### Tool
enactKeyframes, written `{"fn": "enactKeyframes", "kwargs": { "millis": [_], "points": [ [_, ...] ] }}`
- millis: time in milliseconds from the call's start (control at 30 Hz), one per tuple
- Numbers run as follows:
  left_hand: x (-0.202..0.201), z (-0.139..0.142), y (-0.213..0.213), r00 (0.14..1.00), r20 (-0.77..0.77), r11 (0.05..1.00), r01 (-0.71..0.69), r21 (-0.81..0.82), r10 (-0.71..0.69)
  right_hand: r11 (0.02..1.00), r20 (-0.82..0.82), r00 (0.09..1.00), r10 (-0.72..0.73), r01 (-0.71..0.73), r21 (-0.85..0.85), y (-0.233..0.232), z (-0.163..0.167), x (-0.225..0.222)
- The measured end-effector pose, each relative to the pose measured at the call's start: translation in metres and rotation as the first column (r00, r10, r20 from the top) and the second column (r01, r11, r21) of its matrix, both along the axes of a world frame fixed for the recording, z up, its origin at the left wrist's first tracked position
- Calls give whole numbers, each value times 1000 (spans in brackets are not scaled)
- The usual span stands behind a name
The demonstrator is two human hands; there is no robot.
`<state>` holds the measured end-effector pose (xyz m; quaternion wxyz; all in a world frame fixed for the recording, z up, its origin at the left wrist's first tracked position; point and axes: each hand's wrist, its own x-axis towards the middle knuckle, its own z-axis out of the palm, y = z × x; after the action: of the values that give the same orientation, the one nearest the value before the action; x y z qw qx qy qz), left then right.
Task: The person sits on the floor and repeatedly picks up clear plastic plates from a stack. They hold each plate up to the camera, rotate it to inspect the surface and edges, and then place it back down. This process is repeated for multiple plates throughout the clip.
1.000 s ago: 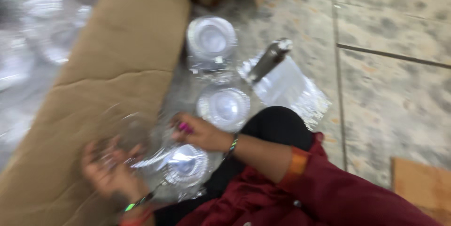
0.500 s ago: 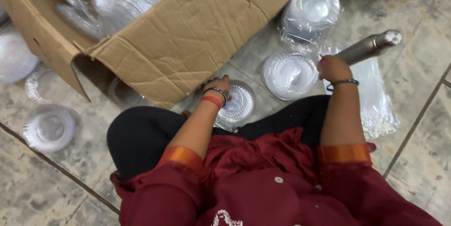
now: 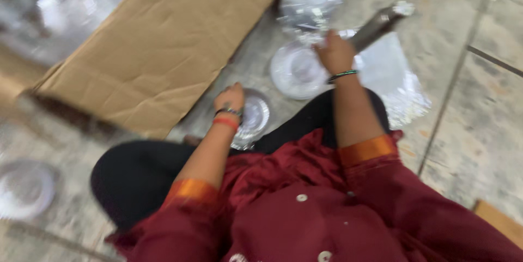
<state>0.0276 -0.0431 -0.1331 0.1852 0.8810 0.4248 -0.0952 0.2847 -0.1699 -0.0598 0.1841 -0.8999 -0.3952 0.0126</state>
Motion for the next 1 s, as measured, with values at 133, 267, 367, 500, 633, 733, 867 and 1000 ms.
{"fn": "enactKeyframes", "kwargs": {
  "millis": [133, 267, 367, 500, 633, 733, 867, 1000],
  "points": [
    [4, -8, -9, 1000, -20, 997, 23, 68, -22, 998, -174, 983, 55, -56, -4, 19, -6, -30],
    [8, 2, -20, 997, -54, 994, 59, 94, -54, 967, -262, 935, 238, -201, 158, 25, -6, -62],
    [9, 8, -23, 990, -45, 983, 142, 120, -137, 955, -298, 908, 293, -266, 131, 26, -7, -73],
    [11, -8, -10, 983, -127, 990, 135, 37, -130, 928, -326, 869, 372, -355, 111, 26, -20, -67],
    [7, -34, 4, 989, -56, 987, 142, 81, -138, 933, -350, 867, 355, -353, 71, 26, -35, -56],
    [9, -41, 7, 994, -32, 986, 107, 128, -103, 929, -348, 863, 365, -364, 71, 27, -40, -52],
    [9, -38, 4, 993, -26, 978, 117, 172, -115, 913, -360, 844, 398, -403, 62, 25, -42, -53],
    [9, -27, -2, 988, -92, 981, 135, 140, -123, 905, -334, 843, 422, -413, 101, 23, -42, -54]
  ]
}}
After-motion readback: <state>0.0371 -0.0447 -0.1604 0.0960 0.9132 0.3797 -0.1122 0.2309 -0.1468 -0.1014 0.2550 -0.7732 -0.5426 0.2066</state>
